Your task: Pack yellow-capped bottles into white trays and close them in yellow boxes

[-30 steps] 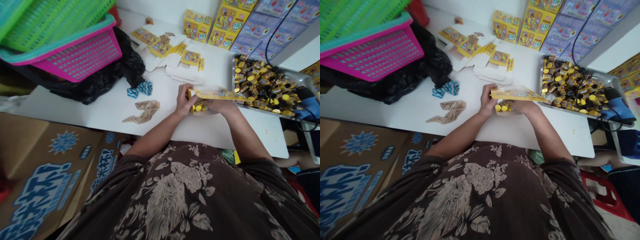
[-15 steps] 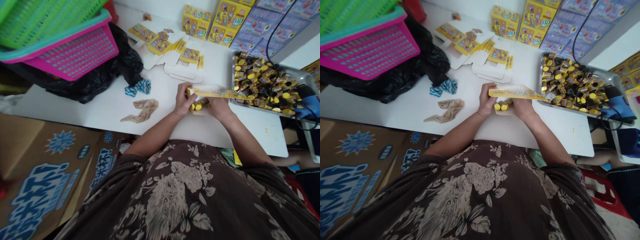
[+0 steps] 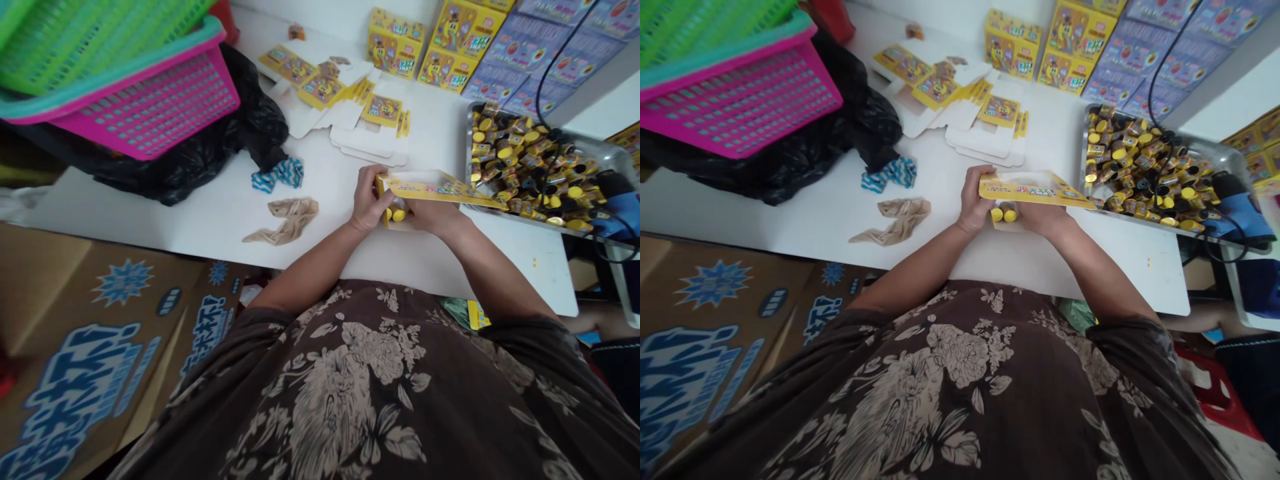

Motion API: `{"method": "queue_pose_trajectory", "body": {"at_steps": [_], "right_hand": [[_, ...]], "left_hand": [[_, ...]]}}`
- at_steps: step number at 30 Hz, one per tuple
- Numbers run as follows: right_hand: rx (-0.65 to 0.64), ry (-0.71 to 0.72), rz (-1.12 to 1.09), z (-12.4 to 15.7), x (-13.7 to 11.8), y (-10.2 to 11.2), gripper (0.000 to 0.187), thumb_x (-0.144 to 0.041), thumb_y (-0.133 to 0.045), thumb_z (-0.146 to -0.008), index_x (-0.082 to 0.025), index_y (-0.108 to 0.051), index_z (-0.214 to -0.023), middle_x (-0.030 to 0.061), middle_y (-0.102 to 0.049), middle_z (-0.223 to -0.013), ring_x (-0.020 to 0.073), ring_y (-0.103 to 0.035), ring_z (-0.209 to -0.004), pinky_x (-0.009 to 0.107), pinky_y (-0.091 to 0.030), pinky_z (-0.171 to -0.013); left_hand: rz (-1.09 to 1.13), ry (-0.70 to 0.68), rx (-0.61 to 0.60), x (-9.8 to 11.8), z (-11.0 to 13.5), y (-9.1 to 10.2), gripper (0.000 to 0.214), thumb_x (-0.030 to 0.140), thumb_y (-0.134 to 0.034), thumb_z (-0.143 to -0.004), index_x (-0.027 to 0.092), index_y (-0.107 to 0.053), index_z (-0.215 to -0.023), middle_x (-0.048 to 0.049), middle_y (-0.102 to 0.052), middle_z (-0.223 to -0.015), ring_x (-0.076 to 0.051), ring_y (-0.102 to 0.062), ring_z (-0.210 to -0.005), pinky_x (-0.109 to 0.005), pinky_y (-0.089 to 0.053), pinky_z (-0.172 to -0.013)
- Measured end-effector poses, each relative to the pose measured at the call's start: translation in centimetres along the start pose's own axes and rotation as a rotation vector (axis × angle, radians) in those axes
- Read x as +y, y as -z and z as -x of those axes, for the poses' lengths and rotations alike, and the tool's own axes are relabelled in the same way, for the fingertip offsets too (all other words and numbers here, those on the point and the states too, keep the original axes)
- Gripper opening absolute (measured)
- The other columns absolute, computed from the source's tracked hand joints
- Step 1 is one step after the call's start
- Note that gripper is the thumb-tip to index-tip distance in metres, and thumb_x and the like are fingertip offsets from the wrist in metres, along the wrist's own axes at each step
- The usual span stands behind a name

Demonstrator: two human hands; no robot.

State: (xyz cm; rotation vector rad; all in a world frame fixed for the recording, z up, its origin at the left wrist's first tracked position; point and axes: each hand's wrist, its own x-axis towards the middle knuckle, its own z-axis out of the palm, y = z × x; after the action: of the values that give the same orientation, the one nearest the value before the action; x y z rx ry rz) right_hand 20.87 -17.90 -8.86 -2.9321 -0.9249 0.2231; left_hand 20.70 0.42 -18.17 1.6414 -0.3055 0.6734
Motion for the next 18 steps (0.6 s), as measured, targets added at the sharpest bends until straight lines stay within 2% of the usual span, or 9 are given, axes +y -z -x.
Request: {"method": "queue_pose_trajectory", "body": {"at_steps": [4, 8, 10, 12, 15, 18], "right_hand": [[0.069, -0.026, -0.007, 0.8, 0.8, 0.1, 0.033, -0.023, -0.061, -0.091, -0.018, -0.075, -0.121, 0.0186, -0.079, -0.124, 0.0403, -0.071, -0.117, 0.052, -0.056, -0.105], [0.094, -0.017, -0.052, 2.1, 1.4, -0.9, 0.024, -0.022, -0.056, -0.092, -0.022, -0.075, -0.107, 0.0151, -0.079, -0.109, 0.0354, -0.071, -0.105, 0.047, -0.058, -0.096], [0.096, 0.009, -0.055, 2.6, 1.5, -1.2, 0.028, -0.021, -0.054, -0.09, -0.021, -0.076, -0.109, 0.0153, -0.078, -0.106, 0.0362, -0.07, -0.105, 0.048, -0.059, -0.095], [0.147, -0.002, -0.061, 3.0, 1.5, -1.1, 0.036, -0.02, -0.051, -0.092, -0.021, -0.077, -0.118, 0.0166, -0.078, -0.112, 0.0387, -0.07, -0.112, 0.053, -0.059, -0.102], [0.235, -0.101, -0.074, 2.8, 1.4, -0.7, 0.046, -0.02, -0.045, -0.098, -0.02, -0.074, -0.134, 0.0185, -0.077, -0.124, 0.0416, -0.066, -0.13, 0.059, -0.051, -0.117], [0.241, -0.177, -0.103, 1.7, 1.5, -0.8, 0.047, -0.027, -0.038, -0.107, -0.015, -0.069, -0.14, 0.0227, -0.075, -0.132, 0.0433, -0.062, -0.137, 0.062, -0.045, -0.123]], "left_hand": [[0.013, 0.035, 0.005, 0.2, -0.1, -0.2, 0.08, 0.102, -0.054, -0.086, 0.03, -0.063, -0.121, -0.0086, -0.064, -0.117, -0.03, -0.066, -0.113, -0.049, -0.057, -0.1], [0.02, 0.066, -0.008, 0.3, -0.1, -0.2, 0.084, 0.105, -0.054, -0.083, 0.03, -0.063, -0.121, -0.009, -0.062, -0.119, -0.032, -0.064, -0.116, -0.05, -0.056, -0.102], [0.029, 0.077, -0.011, 0.3, -0.1, -0.1, 0.084, 0.105, -0.054, -0.082, 0.031, -0.063, -0.121, -0.0088, -0.061, -0.119, -0.032, -0.064, -0.118, -0.051, -0.055, -0.104], [0.037, 0.09, -0.013, 0.4, -0.1, -0.1, 0.082, 0.103, -0.057, -0.083, 0.031, -0.063, -0.121, -0.0086, -0.06, -0.12, -0.032, -0.063, -0.119, -0.051, -0.055, -0.105], [0.042, 0.097, -0.022, 0.5, 0.0, -0.2, 0.079, 0.1, -0.06, -0.084, 0.031, -0.063, -0.121, -0.0088, -0.06, -0.121, -0.032, -0.063, -0.12, -0.051, -0.055, -0.104], [0.035, 0.058, -0.038, 0.6, 0.1, -0.2, 0.082, 0.101, -0.058, -0.083, 0.03, -0.063, -0.123, -0.0094, -0.061, -0.122, -0.033, -0.063, -0.12, -0.052, -0.056, -0.105]]}}
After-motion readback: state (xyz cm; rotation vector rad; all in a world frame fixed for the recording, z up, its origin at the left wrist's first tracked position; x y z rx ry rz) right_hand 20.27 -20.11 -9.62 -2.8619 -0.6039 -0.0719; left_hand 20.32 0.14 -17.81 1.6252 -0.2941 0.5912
